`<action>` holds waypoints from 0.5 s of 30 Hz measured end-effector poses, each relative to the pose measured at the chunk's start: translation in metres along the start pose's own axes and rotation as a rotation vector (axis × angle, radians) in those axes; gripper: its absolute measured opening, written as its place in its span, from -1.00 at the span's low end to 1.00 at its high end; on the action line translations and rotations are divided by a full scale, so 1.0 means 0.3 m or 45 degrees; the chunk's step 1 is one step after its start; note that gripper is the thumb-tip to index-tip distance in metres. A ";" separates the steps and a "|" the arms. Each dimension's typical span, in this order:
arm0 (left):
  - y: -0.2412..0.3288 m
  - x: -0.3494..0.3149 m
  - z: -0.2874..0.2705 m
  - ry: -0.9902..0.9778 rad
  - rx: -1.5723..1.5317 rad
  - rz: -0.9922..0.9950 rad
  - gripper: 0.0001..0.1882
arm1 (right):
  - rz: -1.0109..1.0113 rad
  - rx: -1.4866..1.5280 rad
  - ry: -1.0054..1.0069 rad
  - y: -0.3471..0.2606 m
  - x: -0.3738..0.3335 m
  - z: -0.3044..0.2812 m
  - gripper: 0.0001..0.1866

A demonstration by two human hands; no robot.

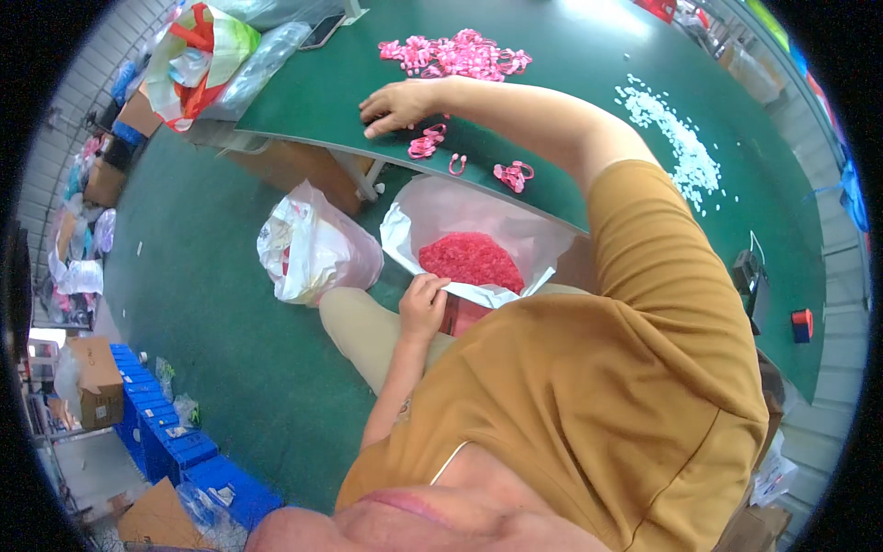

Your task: The person assembles toy links by attaching small plastic pieces onto clips by hand, then gathers the assembled links into a plastic bag.

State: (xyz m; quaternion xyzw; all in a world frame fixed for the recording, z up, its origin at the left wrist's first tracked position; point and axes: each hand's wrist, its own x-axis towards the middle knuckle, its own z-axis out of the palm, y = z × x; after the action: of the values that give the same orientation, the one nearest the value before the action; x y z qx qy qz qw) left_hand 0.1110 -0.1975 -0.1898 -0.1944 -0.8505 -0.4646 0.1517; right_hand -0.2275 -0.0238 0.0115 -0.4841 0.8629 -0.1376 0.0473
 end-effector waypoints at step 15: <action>0.043 0.002 0.020 -0.022 0.020 0.050 -0.79 | -0.115 0.043 0.036 -0.496 -0.631 0.091 -0.43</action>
State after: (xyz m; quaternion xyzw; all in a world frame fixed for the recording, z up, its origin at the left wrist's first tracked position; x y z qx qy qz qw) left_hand 0.1162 -0.1861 -0.1832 -0.2138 -0.8514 -0.4532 0.1550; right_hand 0.0005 0.0582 0.0178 -0.5197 0.8383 -0.1608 0.0369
